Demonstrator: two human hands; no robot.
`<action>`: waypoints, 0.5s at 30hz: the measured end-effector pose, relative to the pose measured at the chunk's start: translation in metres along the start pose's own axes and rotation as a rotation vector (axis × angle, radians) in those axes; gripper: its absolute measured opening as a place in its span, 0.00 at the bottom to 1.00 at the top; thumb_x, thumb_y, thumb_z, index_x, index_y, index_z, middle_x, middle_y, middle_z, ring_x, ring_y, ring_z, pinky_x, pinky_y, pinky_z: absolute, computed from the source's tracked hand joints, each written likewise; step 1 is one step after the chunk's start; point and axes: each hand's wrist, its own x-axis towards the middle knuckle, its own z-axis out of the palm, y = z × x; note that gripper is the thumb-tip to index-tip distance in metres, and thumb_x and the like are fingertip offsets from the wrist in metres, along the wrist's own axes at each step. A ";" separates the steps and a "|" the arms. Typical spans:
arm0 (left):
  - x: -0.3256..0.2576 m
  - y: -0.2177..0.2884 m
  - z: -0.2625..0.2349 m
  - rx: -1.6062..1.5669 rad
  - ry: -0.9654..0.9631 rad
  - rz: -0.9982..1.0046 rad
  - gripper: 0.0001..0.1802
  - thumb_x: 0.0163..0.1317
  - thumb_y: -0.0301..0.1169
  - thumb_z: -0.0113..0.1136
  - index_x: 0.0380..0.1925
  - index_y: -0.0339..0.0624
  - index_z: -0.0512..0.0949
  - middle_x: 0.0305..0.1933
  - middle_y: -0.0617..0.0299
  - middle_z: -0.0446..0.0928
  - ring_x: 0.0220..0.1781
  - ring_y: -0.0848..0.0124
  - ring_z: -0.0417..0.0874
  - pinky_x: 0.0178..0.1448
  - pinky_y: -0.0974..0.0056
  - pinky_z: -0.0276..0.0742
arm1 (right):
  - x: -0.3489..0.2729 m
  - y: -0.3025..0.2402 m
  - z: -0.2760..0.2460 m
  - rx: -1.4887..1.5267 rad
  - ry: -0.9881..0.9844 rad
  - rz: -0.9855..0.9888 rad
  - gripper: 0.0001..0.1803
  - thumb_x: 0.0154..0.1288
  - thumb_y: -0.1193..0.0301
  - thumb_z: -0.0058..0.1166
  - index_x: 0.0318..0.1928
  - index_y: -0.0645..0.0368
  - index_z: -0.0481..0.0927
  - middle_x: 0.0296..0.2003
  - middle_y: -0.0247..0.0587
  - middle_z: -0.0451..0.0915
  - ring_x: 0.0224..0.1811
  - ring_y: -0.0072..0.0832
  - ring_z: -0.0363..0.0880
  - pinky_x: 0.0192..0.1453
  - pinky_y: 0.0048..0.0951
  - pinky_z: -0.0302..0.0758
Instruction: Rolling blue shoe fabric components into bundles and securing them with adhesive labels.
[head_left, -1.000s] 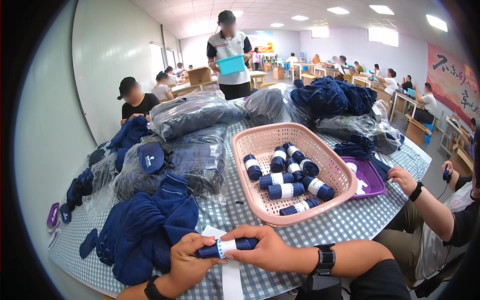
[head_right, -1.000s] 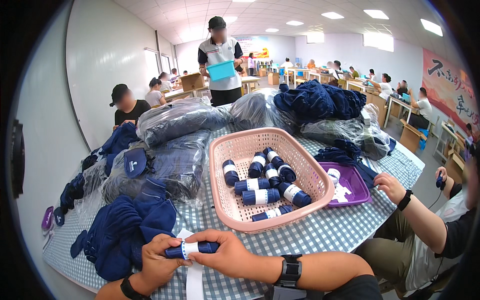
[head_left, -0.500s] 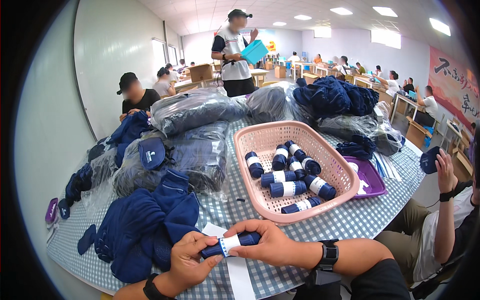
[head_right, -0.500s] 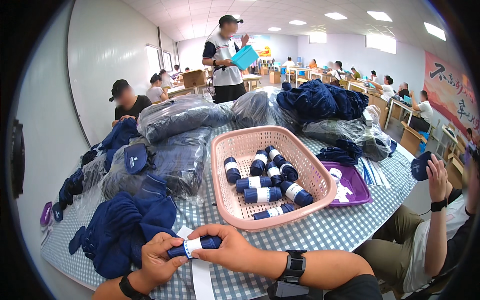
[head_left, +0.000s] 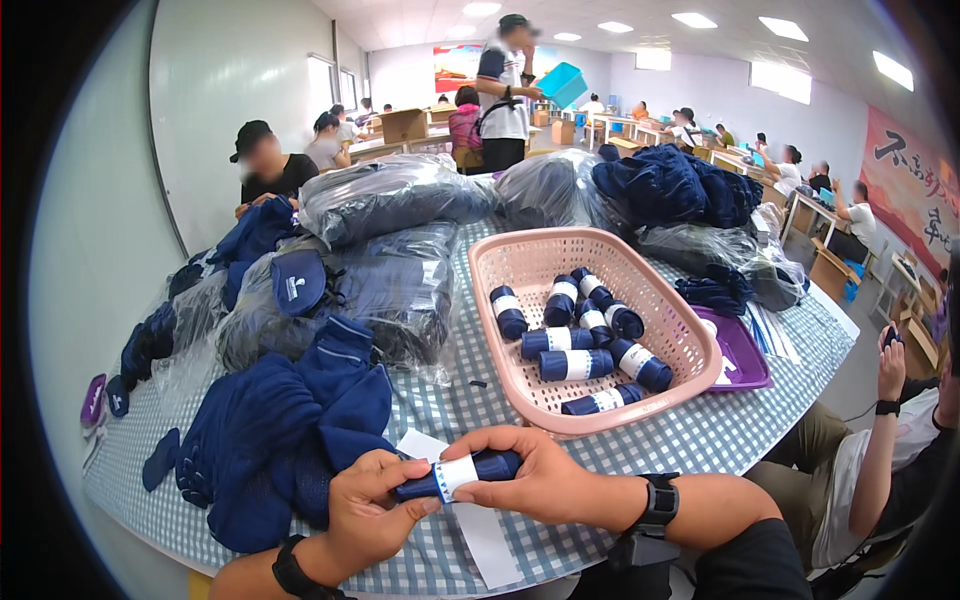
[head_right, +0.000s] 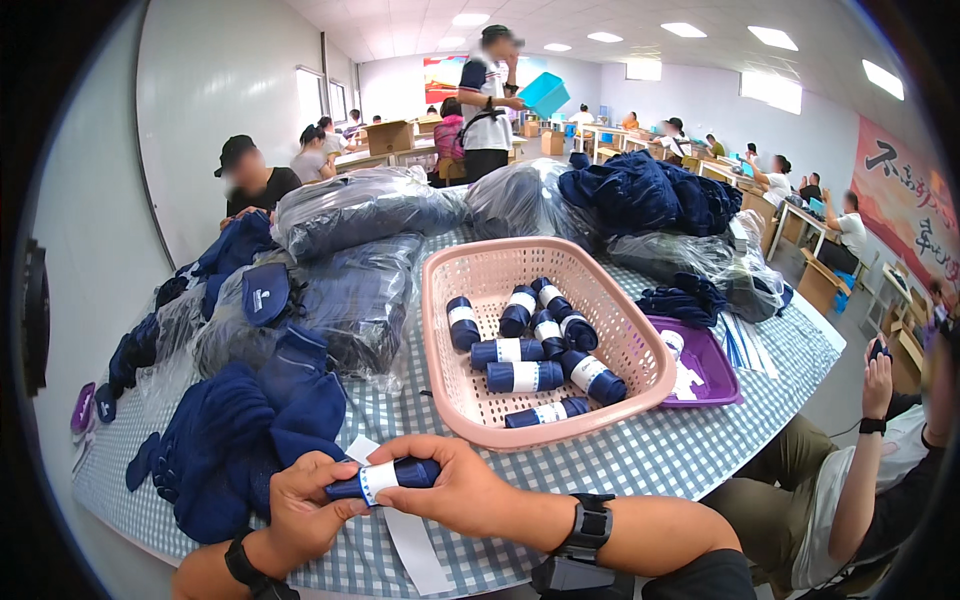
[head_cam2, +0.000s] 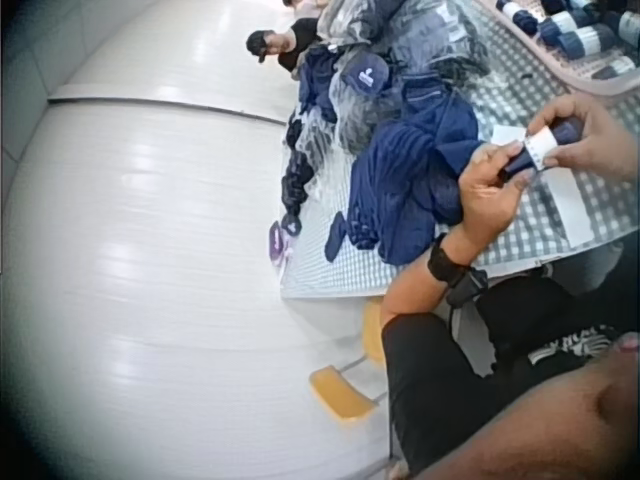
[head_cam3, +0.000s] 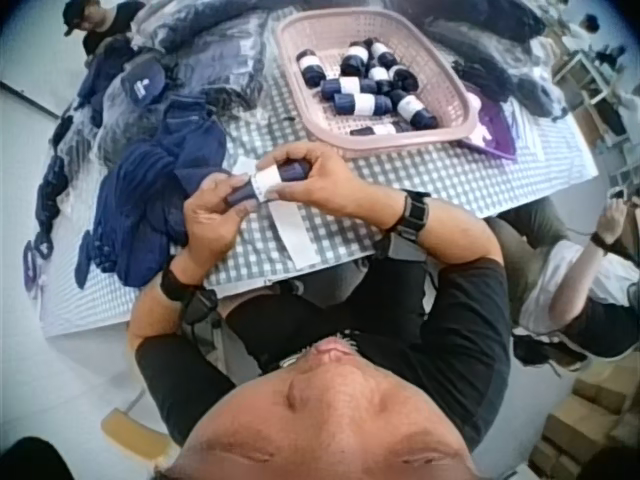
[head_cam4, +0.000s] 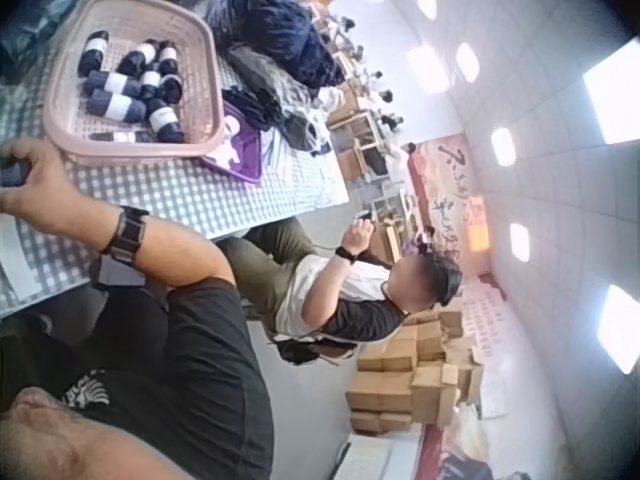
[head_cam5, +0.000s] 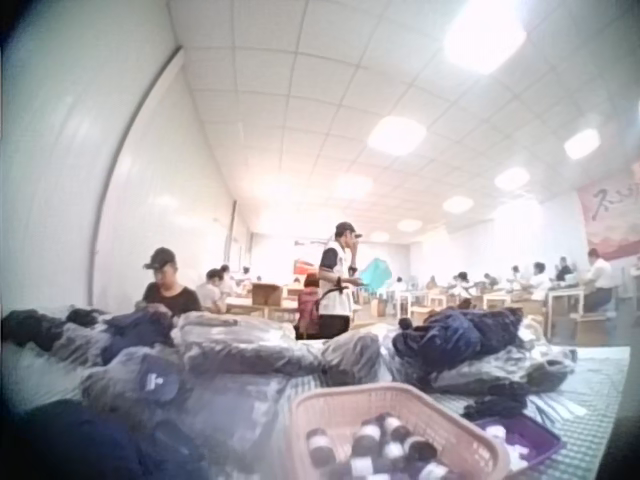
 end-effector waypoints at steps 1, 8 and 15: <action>0.000 0.000 0.000 0.002 0.008 -0.008 0.21 0.52 0.16 0.74 0.49 0.34 0.84 0.41 0.58 0.77 0.38 0.78 0.78 0.38 0.75 0.75 | 0.000 -0.001 0.000 0.002 0.018 0.047 0.18 0.62 0.77 0.68 0.53 0.62 0.82 0.45 0.34 0.81 0.43 0.15 0.78 0.47 0.18 0.77; 0.003 0.008 0.002 -0.110 -0.055 -0.027 0.21 0.55 0.14 0.71 0.50 0.35 0.83 0.46 0.57 0.77 0.47 0.74 0.81 0.49 0.73 0.80 | 0.000 0.004 -0.002 0.050 0.003 -0.002 0.20 0.59 0.80 0.69 0.53 0.65 0.82 0.46 0.38 0.82 0.45 0.18 0.81 0.49 0.20 0.80; 0.004 0.007 -0.001 -0.009 -0.078 -0.008 0.22 0.52 0.14 0.73 0.49 0.34 0.83 0.46 0.57 0.77 0.45 0.75 0.81 0.49 0.73 0.81 | 0.000 0.002 -0.005 0.086 0.005 0.141 0.20 0.59 0.84 0.67 0.53 0.63 0.83 0.53 0.44 0.82 0.52 0.24 0.82 0.58 0.24 0.80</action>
